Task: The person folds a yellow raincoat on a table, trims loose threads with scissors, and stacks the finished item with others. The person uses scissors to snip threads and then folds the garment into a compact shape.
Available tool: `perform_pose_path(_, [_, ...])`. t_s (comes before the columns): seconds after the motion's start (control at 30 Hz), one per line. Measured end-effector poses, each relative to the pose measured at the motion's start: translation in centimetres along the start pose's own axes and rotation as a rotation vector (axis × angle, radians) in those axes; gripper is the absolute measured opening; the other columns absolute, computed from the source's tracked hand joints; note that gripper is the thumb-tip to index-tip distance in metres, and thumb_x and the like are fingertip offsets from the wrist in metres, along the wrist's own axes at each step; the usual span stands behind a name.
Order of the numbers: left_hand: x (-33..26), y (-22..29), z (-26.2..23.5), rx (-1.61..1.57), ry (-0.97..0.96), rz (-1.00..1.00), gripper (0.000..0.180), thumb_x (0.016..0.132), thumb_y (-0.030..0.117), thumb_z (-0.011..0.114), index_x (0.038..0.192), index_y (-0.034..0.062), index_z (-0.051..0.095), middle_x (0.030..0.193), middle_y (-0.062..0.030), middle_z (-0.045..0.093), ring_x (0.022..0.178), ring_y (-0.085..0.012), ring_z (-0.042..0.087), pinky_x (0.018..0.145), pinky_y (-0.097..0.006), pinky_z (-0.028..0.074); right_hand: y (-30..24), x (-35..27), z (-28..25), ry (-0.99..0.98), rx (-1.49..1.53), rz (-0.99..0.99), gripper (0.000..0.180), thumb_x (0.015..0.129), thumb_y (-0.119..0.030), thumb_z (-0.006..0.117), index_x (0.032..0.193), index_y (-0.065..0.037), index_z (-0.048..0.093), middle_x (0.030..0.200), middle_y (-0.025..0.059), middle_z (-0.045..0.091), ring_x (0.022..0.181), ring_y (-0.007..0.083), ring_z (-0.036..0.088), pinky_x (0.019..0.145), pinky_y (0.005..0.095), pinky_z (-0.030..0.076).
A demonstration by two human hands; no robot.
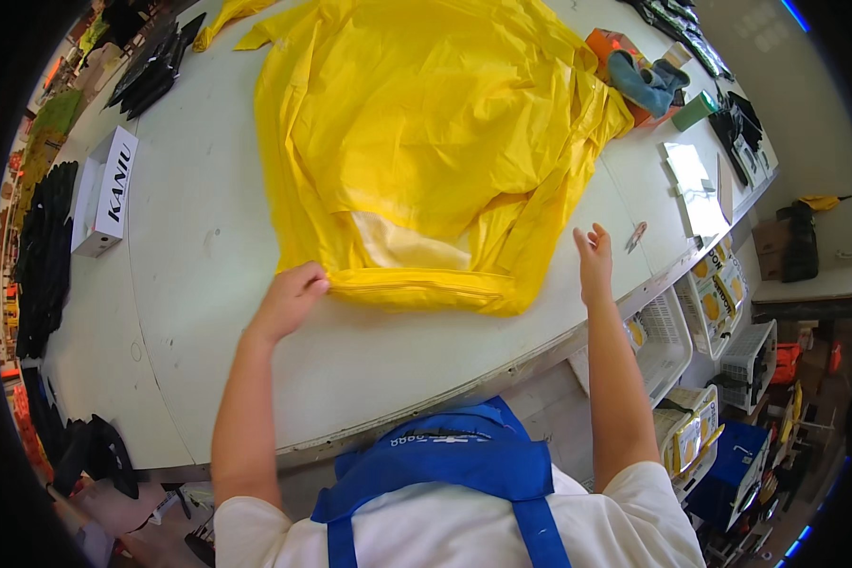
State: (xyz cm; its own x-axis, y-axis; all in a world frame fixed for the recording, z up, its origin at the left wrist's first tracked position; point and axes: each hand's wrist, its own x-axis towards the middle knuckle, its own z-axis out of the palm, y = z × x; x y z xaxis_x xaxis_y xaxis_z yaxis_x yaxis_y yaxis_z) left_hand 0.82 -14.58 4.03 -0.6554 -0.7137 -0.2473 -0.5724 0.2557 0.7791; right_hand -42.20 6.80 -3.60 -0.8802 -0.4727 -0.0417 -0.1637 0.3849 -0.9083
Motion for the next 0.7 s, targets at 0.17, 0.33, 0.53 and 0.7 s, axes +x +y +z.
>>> perform_pose_path(0.17, [-4.2, 0.9, -6.7, 0.249, -0.145, -0.095, 0.014, 0.081, 0.017, 0.06, 0.077, 0.0036, 0.057, 0.067, -0.0086, 0.058, 0.064, -0.0218, 0.055, 0.062, -0.033, 0.045, -3.8, 11.6, 3.4, 0.043, 0.49, 0.45, 0.072, 0.079, -0.051, 0.067, 0.119, 0.005, 0.05, 0.123, 0.0167, 0.05, 0.107, 0.0234, 0.049, 0.087, 0.0378, 0.043])
perform_pose_path(0.33, [-8.8, -3.6, 0.9, 0.38, -0.914, -0.234, 0.027, 0.084, 0.031, 0.059, 0.095, 0.0071, 0.066, 0.084, -0.0131, 0.066, 0.079, -0.0263, 0.063, 0.071, -0.038, 0.048, -0.6, 23.1, 7.2, -0.061, 0.095, 0.268, 0.038, 0.082, -0.035, 0.068, 0.102, -0.004, 0.058, 0.087, 0.0074, 0.06, 0.075, 0.0172, 0.056, 0.062, 0.0327, 0.045])
perform_pose_path(0.53, [-4.8, 2.7, 20.4, -0.496, -0.821, 0.052, 0.025, 0.093, 0.028, 0.053, 0.081, 0.0066, 0.051, 0.073, -0.0023, 0.05, 0.07, -0.0133, 0.045, 0.064, -0.033, 0.041, -8.1, 21.4, 12.3, -0.326, 0.232, 0.103, 0.021, 0.087, -0.016, 0.057, 0.103, -0.003, 0.056, 0.074, 0.0031, 0.055, 0.061, 0.0128, 0.049, 0.053, 0.0302, 0.041])
perform_pose_path(0.7, [-2.1, 15.7, 23.8, -0.942, -0.849, 0.494, 0.033, 0.096, 0.026, 0.049, 0.121, 0.0053, 0.055, 0.116, -0.0059, 0.057, 0.108, -0.0165, 0.05, 0.094, -0.03, 0.039, -17.4, 13.0, 16.0, -0.581, 0.015, -0.528, 0.018, 0.087, -0.013, 0.052, 0.102, -0.002, 0.054, 0.083, 0.0029, 0.059, 0.07, 0.017, 0.052, 0.064, 0.0302, 0.044])
